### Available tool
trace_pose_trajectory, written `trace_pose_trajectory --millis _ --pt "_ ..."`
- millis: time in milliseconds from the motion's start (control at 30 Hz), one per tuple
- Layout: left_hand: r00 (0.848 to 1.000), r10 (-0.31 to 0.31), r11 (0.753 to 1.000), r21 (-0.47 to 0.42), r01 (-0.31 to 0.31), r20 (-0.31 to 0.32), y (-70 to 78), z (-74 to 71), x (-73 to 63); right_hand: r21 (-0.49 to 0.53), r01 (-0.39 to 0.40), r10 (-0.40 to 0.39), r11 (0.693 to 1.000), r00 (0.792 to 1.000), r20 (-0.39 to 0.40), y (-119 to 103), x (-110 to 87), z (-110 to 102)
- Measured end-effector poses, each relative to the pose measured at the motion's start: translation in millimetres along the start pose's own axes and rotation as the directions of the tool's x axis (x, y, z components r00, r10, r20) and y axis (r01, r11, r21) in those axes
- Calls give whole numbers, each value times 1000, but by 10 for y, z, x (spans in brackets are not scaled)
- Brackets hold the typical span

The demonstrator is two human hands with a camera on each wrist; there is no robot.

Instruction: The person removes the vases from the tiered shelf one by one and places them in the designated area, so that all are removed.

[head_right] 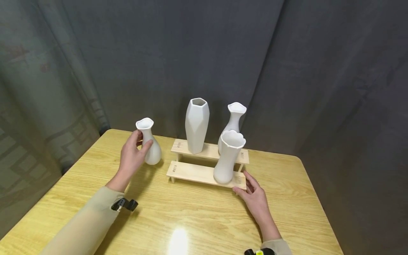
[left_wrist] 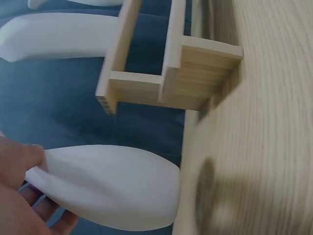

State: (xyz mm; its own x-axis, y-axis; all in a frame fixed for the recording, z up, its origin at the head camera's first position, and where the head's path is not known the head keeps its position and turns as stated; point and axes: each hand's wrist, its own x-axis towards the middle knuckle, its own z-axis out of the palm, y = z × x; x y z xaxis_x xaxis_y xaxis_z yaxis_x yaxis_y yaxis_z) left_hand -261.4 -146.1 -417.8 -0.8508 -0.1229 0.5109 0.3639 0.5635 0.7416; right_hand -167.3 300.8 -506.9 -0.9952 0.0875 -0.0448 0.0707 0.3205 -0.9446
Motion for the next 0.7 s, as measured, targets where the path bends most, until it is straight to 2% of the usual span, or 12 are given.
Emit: trace_pose_trajectory --millis 400,700 --pt "1000 -17 1000 11 17 -1 -200 308 128 4 8 -8 1000 1000 -1 -2 -16 14" --pt "1000 -17 1000 22 17 7 -248 412 178 -5 15 -15 1000 1000 -9 -10 -15 12"
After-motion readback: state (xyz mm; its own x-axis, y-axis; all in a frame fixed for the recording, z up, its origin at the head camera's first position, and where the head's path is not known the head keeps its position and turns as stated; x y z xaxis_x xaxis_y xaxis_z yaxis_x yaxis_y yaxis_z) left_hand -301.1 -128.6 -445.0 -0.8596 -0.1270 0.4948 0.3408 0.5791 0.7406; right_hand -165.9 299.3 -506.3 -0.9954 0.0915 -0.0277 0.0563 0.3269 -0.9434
